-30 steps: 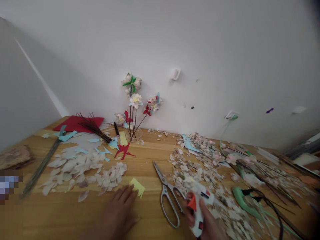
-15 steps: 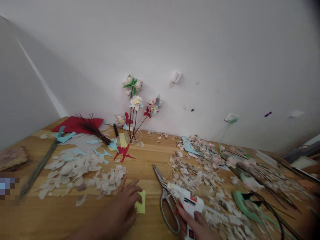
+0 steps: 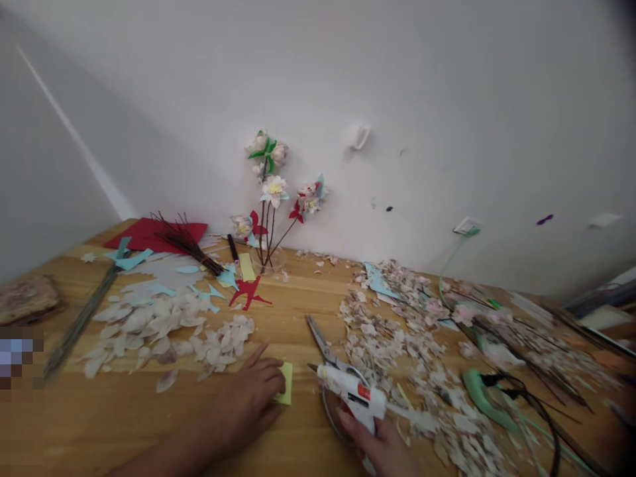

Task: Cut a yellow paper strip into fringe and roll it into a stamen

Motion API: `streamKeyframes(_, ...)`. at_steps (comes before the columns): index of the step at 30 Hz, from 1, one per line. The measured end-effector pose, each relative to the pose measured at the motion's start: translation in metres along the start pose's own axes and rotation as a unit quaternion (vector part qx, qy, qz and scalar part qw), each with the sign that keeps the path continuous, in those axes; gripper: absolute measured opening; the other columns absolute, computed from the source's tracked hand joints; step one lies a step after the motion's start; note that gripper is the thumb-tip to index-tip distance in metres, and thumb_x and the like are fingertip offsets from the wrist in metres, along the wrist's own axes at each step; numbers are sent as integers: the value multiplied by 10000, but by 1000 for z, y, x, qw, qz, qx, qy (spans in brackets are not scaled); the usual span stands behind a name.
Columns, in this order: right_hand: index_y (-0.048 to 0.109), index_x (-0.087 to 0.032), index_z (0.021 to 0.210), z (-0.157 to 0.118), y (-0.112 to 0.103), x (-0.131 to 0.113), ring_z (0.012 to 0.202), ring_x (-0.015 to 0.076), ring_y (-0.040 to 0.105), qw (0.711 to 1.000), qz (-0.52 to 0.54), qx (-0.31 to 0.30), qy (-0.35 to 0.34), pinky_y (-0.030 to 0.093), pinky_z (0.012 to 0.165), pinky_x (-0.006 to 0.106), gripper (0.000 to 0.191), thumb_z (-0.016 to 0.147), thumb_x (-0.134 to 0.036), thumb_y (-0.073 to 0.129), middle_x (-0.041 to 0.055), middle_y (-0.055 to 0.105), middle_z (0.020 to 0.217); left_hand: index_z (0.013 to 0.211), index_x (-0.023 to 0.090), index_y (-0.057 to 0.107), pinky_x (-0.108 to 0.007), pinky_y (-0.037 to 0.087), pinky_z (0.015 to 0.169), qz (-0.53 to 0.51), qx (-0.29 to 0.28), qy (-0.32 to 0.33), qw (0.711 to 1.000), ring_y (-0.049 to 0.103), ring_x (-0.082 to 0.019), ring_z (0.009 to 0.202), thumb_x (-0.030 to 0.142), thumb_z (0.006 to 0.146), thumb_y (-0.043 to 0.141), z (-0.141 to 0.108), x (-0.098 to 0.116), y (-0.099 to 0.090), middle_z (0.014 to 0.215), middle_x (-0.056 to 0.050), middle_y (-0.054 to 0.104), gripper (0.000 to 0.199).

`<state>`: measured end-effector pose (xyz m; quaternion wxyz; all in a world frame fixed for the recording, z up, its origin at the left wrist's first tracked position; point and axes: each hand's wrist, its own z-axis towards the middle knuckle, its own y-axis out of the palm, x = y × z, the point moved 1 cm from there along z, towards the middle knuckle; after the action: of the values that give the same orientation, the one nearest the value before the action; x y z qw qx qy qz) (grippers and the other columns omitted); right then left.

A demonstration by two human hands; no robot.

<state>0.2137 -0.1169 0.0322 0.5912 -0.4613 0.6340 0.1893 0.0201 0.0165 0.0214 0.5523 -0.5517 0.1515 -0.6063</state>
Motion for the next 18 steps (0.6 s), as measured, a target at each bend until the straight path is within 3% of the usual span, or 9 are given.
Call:
streamKeyframes(7,668,-192,837,3,3,15,867,269,591,999,-12,-32,-9,453,754,332,381,598,-488,662,51,694,868,875,230,581,-457,204,1077,-8,-9,-27,1000,541,-182,1053,136,725,528,-3,0,-4,909,-7,666,185)
streamKeyframes(12,656,-199,743,1,7,17,864,281,586,1000,23,-7,-5,453,749,344,352,558,-496,694,40,689,764,892,224,574,-475,143,1090,-1,-26,-28,999,529,-187,1063,135,701,532,-1,-1,-2,912,-4,663,215)
streamKeyframes(18,654,-190,798,-4,11,10,845,272,587,999,33,-13,-5,442,745,341,375,560,-475,701,51,687,814,865,227,575,-486,161,1079,-18,-14,-33,999,545,-192,1028,130,700,525,-1,-1,-2,915,-17,652,199)
